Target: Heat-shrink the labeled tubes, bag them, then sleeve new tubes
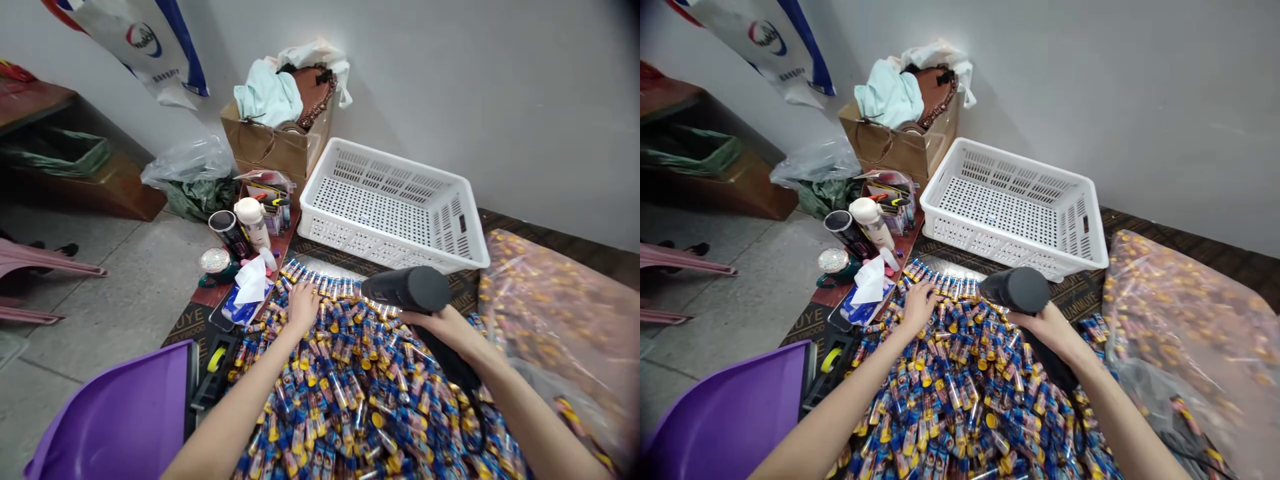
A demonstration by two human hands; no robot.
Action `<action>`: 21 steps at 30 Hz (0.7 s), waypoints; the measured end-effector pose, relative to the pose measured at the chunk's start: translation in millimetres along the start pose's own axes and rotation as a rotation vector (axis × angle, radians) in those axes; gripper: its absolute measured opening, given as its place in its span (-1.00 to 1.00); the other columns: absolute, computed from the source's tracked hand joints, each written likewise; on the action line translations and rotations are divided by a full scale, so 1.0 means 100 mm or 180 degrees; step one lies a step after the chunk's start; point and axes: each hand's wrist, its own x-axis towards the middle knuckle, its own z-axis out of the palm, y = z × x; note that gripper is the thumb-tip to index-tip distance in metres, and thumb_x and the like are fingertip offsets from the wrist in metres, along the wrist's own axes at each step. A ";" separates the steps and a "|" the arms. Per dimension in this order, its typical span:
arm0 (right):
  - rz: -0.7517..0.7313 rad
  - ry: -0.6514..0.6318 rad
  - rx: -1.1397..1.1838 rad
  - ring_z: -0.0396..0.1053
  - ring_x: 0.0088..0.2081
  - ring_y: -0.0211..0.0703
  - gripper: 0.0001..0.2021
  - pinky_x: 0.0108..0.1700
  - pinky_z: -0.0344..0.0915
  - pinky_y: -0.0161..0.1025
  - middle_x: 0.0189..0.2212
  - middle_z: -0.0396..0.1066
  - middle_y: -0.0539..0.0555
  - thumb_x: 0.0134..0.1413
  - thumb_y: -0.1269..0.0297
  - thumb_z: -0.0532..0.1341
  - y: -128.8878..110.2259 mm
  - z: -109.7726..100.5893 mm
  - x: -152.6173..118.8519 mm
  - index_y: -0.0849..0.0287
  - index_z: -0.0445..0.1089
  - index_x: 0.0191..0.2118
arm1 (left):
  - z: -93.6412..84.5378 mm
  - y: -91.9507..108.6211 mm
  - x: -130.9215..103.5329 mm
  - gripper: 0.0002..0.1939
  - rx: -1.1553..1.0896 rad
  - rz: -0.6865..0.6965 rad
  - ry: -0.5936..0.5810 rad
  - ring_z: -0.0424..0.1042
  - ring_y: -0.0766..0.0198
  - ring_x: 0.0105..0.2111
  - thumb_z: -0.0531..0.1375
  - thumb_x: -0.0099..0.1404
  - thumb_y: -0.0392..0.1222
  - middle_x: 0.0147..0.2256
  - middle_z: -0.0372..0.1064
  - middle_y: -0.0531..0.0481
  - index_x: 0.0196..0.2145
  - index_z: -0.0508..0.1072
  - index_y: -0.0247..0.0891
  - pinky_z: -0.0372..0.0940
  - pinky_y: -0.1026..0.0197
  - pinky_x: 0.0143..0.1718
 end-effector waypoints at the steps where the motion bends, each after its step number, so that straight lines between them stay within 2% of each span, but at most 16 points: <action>1: 0.0005 0.0099 -0.0087 0.36 -0.49 -0.09 -0.72 -0.46 0.30 -0.24 -0.61 0.41 0.05 -0.25 0.08 0.31 0.06 -0.12 -0.10 0.21 0.46 -0.44 | 0.05 0.11 0.15 -0.73 0.0088 0.0028 -0.0227 0.29 0.17 -0.04 0.02 0.26 -0.25 -0.10 0.35 -0.14 -0.13 0.42 -0.26 0.16 0.14 0.03; 4: 0.0082 0.0308 -0.0166 0.35 -0.51 -0.07 -0.71 -0.47 0.29 -0.22 -0.68 0.37 0.05 -0.20 0.03 0.29 0.20 -0.35 -0.32 0.18 0.46 -0.50 | 0.32 0.48 0.47 -0.67 0.0185 0.0031 -0.0528 0.34 0.08 -0.13 0.09 0.22 -0.06 -0.19 0.38 -0.20 -0.14 0.41 -0.31 0.23 0.10 -0.09; 7: 0.0453 0.0264 -0.0072 0.34 -0.54 -0.09 -0.67 -0.48 0.28 -0.22 -0.66 0.39 0.07 -0.17 -0.01 0.27 0.31 -0.44 -0.44 0.20 0.46 -0.50 | 0.60 0.79 0.58 -0.44 0.0341 -0.0058 -0.0550 0.24 -0.09 -0.03 0.13 0.15 0.12 -0.07 0.27 -0.33 -0.03 0.30 -0.36 0.20 -0.03 -0.08; 9: 0.0706 0.0183 0.0025 0.33 -0.55 -0.11 -0.64 -0.49 0.26 -0.23 -0.63 0.41 0.09 -0.16 -0.04 0.27 0.37 -0.47 -0.48 0.23 0.46 -0.48 | 0.75 0.92 0.55 -0.43 0.0513 0.0020 -0.0594 0.17 -0.11 0.02 0.14 0.14 0.08 -0.01 0.20 -0.35 0.00 0.26 -0.35 0.16 -0.07 -0.05; 12: 0.0855 0.0208 0.0205 0.32 -0.56 -0.13 -0.63 -0.50 0.25 -0.24 -0.63 0.41 0.08 -0.17 -0.03 0.28 0.46 -0.49 -0.47 0.24 0.46 -0.45 | 0.89 0.99 0.39 -0.60 0.0663 0.0328 -0.0753 0.20 -0.02 0.00 0.13 0.17 -0.13 -0.01 0.21 -0.28 -0.03 0.28 -0.31 0.14 -0.02 -0.02; 14: 0.0889 0.0273 0.0368 0.31 -0.58 -0.15 -0.66 -0.51 0.24 -0.25 -0.65 0.39 0.07 -0.19 0.00 0.30 0.49 -0.48 -0.42 0.23 0.45 -0.45 | 0.91 0.97 0.24 -0.66 0.0660 0.0576 -0.0904 0.26 0.04 -0.05 0.11 0.18 -0.23 -0.06 0.26 -0.24 -0.06 0.31 -0.30 0.15 0.01 -0.04; 16: 0.0897 0.0302 0.0551 0.30 -0.60 -0.16 -0.68 -0.54 0.24 -0.25 -0.65 0.40 0.06 -0.23 0.04 0.32 0.50 -0.44 -0.32 0.22 0.44 -0.46 | 0.87 0.94 0.09 -0.71 0.0654 0.0865 -0.1067 0.30 0.06 -0.09 0.11 0.19 -0.23 -0.13 0.32 -0.21 -0.11 0.36 -0.30 0.17 0.01 -0.05; 19: 0.0811 0.0217 0.0758 0.31 -0.61 -0.17 -0.70 -0.57 0.24 -0.26 -0.59 0.43 0.09 -0.27 0.07 0.34 0.47 -0.32 -0.12 0.22 0.42 -0.47 | 0.72 0.87 -0.09 -0.71 0.0606 0.1264 -0.1241 0.31 0.07 -0.09 0.13 0.19 -0.14 -0.18 0.37 -0.17 -0.13 0.39 -0.29 0.12 0.00 0.03; 21: 0.0755 0.0073 0.0889 0.32 -0.60 -0.17 -0.70 -0.57 0.24 -0.27 -0.55 0.45 0.10 -0.27 0.07 0.33 0.42 -0.20 -0.01 0.22 0.41 -0.46 | 0.59 0.81 -0.20 -0.67 0.0535 0.1415 -0.1187 0.27 0.07 -0.02 0.12 0.20 -0.15 -0.10 0.36 -0.16 -0.07 0.36 -0.28 0.05 -0.01 0.11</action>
